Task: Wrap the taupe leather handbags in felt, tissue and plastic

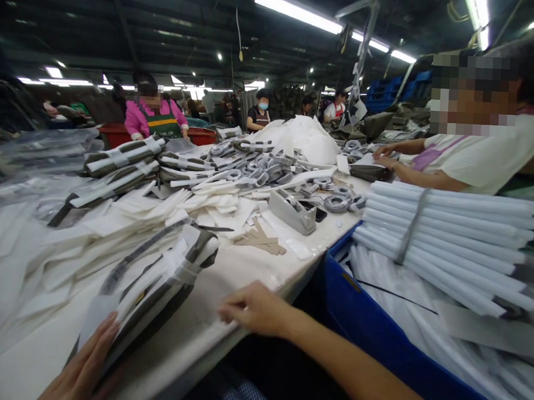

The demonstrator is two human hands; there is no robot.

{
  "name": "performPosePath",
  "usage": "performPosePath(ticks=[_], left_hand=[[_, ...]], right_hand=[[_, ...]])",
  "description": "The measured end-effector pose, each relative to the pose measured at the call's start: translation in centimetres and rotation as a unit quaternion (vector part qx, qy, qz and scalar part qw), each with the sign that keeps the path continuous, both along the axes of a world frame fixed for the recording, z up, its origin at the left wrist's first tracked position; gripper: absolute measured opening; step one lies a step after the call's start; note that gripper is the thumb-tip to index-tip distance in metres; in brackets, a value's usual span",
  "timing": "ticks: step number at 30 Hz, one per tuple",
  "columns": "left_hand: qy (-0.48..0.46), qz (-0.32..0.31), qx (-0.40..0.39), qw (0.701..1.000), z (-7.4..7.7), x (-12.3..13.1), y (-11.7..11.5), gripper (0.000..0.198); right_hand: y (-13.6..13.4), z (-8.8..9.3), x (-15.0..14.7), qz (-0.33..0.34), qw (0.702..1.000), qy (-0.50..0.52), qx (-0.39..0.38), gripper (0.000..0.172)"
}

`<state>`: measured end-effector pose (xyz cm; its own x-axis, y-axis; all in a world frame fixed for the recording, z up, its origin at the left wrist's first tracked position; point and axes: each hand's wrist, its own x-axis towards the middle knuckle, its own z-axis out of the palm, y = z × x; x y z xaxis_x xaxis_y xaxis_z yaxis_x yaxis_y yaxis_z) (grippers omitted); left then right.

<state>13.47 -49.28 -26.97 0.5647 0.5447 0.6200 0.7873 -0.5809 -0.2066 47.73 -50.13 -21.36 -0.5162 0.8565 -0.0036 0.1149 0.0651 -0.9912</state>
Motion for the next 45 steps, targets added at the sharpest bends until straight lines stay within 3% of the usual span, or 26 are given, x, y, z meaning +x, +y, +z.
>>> performPosePath(ticks=[1, 3, 4, 6, 9, 12, 15, 18, 21, 24, 26, 28, 30, 31, 33, 36, 38, 41, 45], left_hand=[[-0.007, -0.001, -0.005, 1.000, -0.2, -0.1, -0.1, 0.064], [-0.021, 0.000, -0.013, 1.000, -0.5, 0.0, -0.5, 0.064], [-0.027, 0.003, -0.013, 1.000, -0.6, 0.2, -0.8, 0.064], [-0.036, 0.018, -0.008, 0.999, -0.6, 1.0, -1.2, 0.063], [-0.035, 0.035, -0.001, 0.999, -0.1, 2.2, -1.6, 0.062], [-0.030, 0.036, 0.006, 0.999, 0.3, 2.8, -1.7, 0.063], [-0.026, 0.039, 0.013, 0.999, 0.5, 2.9, -1.8, 0.063], [-0.020, 0.038, 0.012, 0.999, 0.5, 3.0, -1.9, 0.063], [-0.026, 0.043, 0.014, 0.999, 0.6, 3.1, -1.9, 0.064], [-0.038, 0.048, 0.012, 0.998, 0.7, 3.2, -2.0, 0.062], [-0.052, 0.057, 0.006, 0.997, 0.7, 3.2, -2.1, 0.062], [-0.070, 0.075, -0.004, 0.995, 0.8, 3.2, -2.2, 0.063], [-0.096, 0.100, -0.015, 0.990, 0.9, 3.3, -2.4, 0.065], [-0.108, 0.110, -0.020, 0.988, 1.0, 3.4, -2.4, 0.066], [-0.128, 0.119, -0.022, 0.984, 1.0, 3.6, -2.5, 0.068], [-0.143, 0.111, -0.023, 0.983, 1.1, 3.7, -2.5, 0.070], [-0.150, 0.108, -0.025, 0.982, 1.0, 3.6, -2.5, 0.071], [-0.172, 0.109, -0.022, 0.979, 0.9, 3.5, -2.5, 0.071], [-0.218, 0.115, -0.013, 0.969, 1.0, 3.3, -2.4, 0.071]], right_hand=[[1.0, 0.3, 3.1, -0.036, 0.992, -0.080, 0.091, 0.030], [3.7, 0.6, 9.2, -0.174, 0.924, -0.252, 0.229, 0.028], [5.2, 0.5, 11.9, -0.228, 0.876, -0.337, 0.260, 0.029], [8.2, -0.2, 16.2, -0.267, 0.842, -0.389, 0.260, 0.034], [11.2, -2.3, 19.5, -0.275, 0.827, -0.425, 0.244, 0.031], [12.6, -3.8, 20.6, -0.283, 0.817, -0.444, 0.235, 0.026], [13.7, -3.2, 21.5, -0.283, 0.816, -0.451, 0.225, 0.022], [14.6, -1.2, 22.0, -0.285, 0.820, -0.446, 0.218, 0.022], [13.4, 0.4, 20.5, -0.304, 0.819, -0.428, 0.232, 0.030], [8.7, 0.6, 16.0, -0.278, 0.836, -0.399, 0.253, 0.030], [4.3, 0.2, 12.4, -0.209, 0.867, -0.371, 0.259, 0.027], [0.3, -0.2, 9.2, -0.087, 0.912, -0.318, 0.243, 0.027], [-2.1, -0.6, 7.1, -0.018, 0.930, -0.292, 0.223, 0.029], [-2.4, -0.9, 6.5, -0.025, 0.931, -0.289, 0.223, 0.031], [-1.5, -1.9, 5.6, -0.104, 0.914, -0.304, 0.248, 0.039], [1.4, -4.3, 4.4, -0.232, 0.847, -0.380, 0.289, 0.057], [2.4, -5.9, 3.1, -0.251, 0.816, -0.439, 0.282, 0.068], [1.1, -7.2, 0.2, -0.179, 0.820, -0.457, 0.296, 0.077], [-1.5, -6.7, -4.4, -0.010, 0.850, -0.396, 0.347, 0.088]])
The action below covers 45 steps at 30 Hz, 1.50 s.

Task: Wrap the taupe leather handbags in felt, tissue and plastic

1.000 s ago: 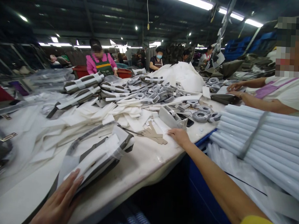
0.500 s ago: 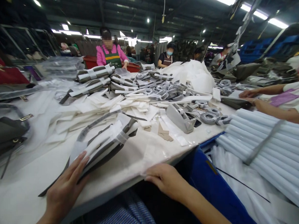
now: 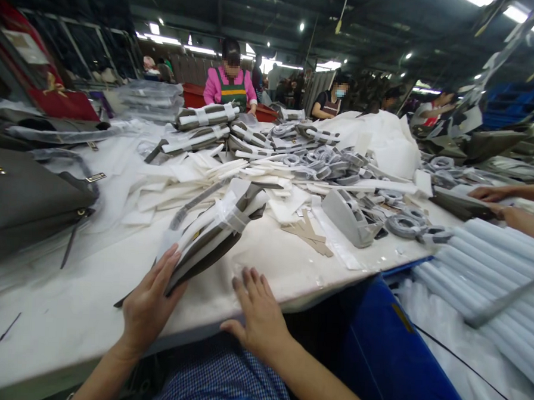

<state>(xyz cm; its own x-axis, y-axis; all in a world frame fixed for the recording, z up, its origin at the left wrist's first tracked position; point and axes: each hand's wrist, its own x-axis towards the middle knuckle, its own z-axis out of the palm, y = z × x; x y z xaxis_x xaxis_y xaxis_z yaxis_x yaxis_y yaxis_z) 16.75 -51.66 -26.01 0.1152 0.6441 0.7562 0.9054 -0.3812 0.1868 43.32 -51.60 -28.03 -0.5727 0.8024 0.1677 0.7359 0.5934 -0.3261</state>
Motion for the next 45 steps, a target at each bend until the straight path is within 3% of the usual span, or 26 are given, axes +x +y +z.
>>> performPosePath(ticks=[4, 9, 11, 13, 18, 20, 23, 28, 32, 38, 41, 45], left_hand=[[-0.016, 0.006, 0.001, 1.000, 0.6, -0.1, 0.2, 0.070], [0.032, -0.009, 0.024, 0.999, 1.6, -0.3, 0.7, 0.067], [0.063, -0.025, 0.037, 0.997, 2.1, -0.5, 0.8, 0.064], [0.090, -0.046, 0.055, 0.993, 2.6, -0.6, 0.7, 0.061], [0.151, -0.091, 0.068, 0.982, 3.3, 0.3, -1.0, 0.048], [0.169, -0.096, 0.051, 0.980, 2.8, 1.3, -1.9, 0.045], [0.188, -0.099, 0.033, 0.977, 1.6, 2.8, -3.0, 0.043], [0.200, -0.094, 0.031, 0.975, 0.6, 3.8, -3.5, 0.038], [0.204, -0.092, 0.039, 0.974, 0.8, 3.8, -4.2, 0.037], [0.169, -0.093, 0.061, 0.979, 0.6, 4.8, -6.0, 0.035], [0.163, -0.090, 0.056, 0.981, 0.6, 4.9, -5.9, 0.034], [0.159, -0.092, 0.051, 0.982, 0.5, 4.7, -5.6, 0.035]], right_hand=[[3.0, 1.1, -5.1, 0.069, 0.997, 0.017, -0.022, 0.086], [8.8, 2.1, -9.0, 0.089, 0.988, 0.124, 0.013, 0.051], [8.4, 2.7, -8.5, 0.056, 0.980, 0.190, 0.021, 0.038], [6.1, 3.4, -6.8, 0.034, 0.971, 0.235, 0.023, 0.027], [-0.4, 7.6, -1.3, 0.174, 0.947, 0.266, 0.041, 0.027], [-0.4, 9.5, -0.4, 0.177, 0.947, 0.261, 0.066, 0.029], [3.1, 10.9, -0.9, 0.087, 0.962, 0.258, 0.034, 0.023], [12.9, 10.1, -4.5, -0.018, 0.967, 0.134, -0.218, 0.044], [17.9, 8.9, -9.6, -0.067, 0.971, 0.050, -0.223, 0.046], [20.6, 6.7, -15.1, -0.130, 0.968, 0.013, -0.215, 0.042], [21.4, 6.3, -15.1, -0.122, 0.952, 0.041, -0.278, 0.033], [21.0, 7.2, -13.4, -0.065, 0.912, 0.139, -0.381, 0.031]])
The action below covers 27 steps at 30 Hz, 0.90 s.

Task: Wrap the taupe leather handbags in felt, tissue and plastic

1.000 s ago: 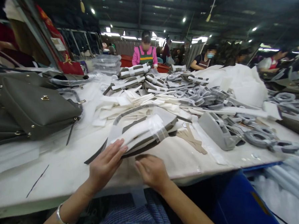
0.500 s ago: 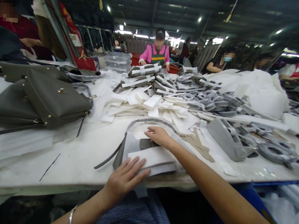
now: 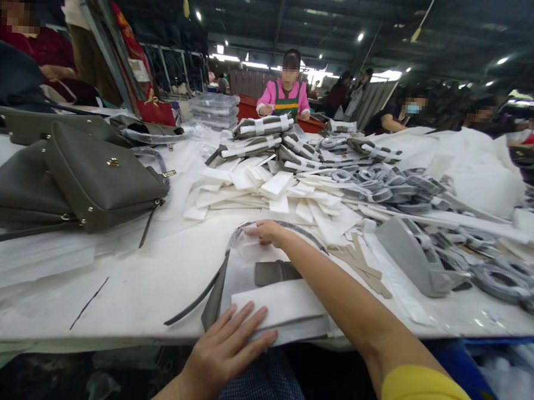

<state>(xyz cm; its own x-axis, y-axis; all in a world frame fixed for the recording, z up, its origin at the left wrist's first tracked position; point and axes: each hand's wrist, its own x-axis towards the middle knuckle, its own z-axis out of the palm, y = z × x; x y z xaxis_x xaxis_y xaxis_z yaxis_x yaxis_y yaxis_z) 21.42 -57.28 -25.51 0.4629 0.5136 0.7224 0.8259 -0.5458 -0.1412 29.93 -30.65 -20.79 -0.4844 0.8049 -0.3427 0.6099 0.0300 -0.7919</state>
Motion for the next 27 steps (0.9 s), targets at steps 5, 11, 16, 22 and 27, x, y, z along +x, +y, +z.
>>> performPosePath(ticks=[5, 11, 16, 22, 27], left_hand=[[0.018, 0.002, -0.033, 0.999, 0.1, -0.2, -0.2, 0.038], [0.036, -0.008, -0.066, 0.997, 0.3, -0.7, 0.3, 0.041], [0.028, -0.018, -0.062, 0.998, 0.6, -1.0, 1.4, 0.040], [-0.049, -0.039, -0.080, 0.995, 0.9, -0.6, 1.9, 0.024], [-0.071, -0.055, -0.077, 0.993, 0.3, -0.6, 1.8, 0.021]], right_hand=[[-3.2, 2.5, 2.0, 0.025, 0.984, 0.172, -0.035, 0.045], [-7.4, 3.8, 3.3, 0.072, 0.964, 0.253, 0.046, 0.038], [-10.6, 3.1, 5.7, 0.151, 0.947, 0.187, 0.211, 0.020], [-13.9, 2.1, 8.2, 0.252, 0.898, 0.139, 0.334, 0.029], [-15.5, 1.1, 8.8, 0.249, 0.877, 0.162, 0.379, 0.028]])
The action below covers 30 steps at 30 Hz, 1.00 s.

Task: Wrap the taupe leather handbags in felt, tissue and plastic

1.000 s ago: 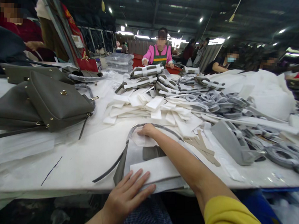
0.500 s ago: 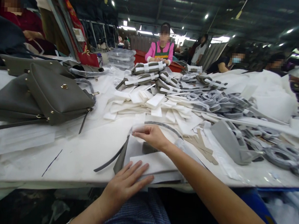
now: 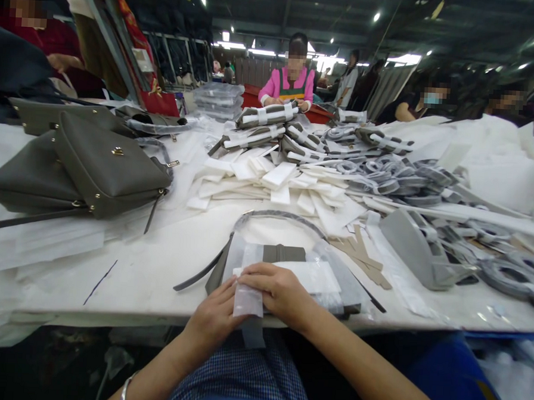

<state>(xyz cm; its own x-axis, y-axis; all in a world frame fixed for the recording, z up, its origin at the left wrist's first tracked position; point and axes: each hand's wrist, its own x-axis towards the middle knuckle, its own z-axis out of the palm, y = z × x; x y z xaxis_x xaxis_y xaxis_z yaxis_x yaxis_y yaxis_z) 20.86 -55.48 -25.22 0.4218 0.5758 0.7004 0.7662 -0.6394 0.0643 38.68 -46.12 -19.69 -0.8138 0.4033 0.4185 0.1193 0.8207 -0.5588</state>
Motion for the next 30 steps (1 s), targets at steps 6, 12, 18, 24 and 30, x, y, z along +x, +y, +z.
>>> performPosePath(ticks=[6, 12, 18, 24, 30], left_hand=[[0.006, 0.013, -0.013, 1.000, -0.4, -0.1, -0.1, 0.027], [0.009, 0.022, -0.011, 1.000, -0.6, -0.2, -0.3, 0.027], [-0.002, 0.028, 0.010, 1.000, -0.4, -0.1, 0.0, 0.026], [-0.021, 0.019, -0.004, 1.000, -0.6, -0.2, -0.2, 0.027], [-0.042, 0.027, -0.008, 0.999, -1.0, -0.3, -0.7, 0.022]], right_hand=[[-1.1, -0.6, 0.8, -0.023, 0.999, 0.029, 0.014, 0.033], [-2.1, -1.0, 1.3, -0.036, 0.997, 0.061, 0.014, 0.045], [-3.1, -1.2, 1.2, -0.029, 0.995, 0.101, 0.003, 0.048], [-3.8, -1.6, 1.4, -0.026, 0.991, 0.128, -0.002, 0.048], [-4.2, -2.0, 1.9, -0.017, 0.989, 0.128, 0.070, 0.047]])
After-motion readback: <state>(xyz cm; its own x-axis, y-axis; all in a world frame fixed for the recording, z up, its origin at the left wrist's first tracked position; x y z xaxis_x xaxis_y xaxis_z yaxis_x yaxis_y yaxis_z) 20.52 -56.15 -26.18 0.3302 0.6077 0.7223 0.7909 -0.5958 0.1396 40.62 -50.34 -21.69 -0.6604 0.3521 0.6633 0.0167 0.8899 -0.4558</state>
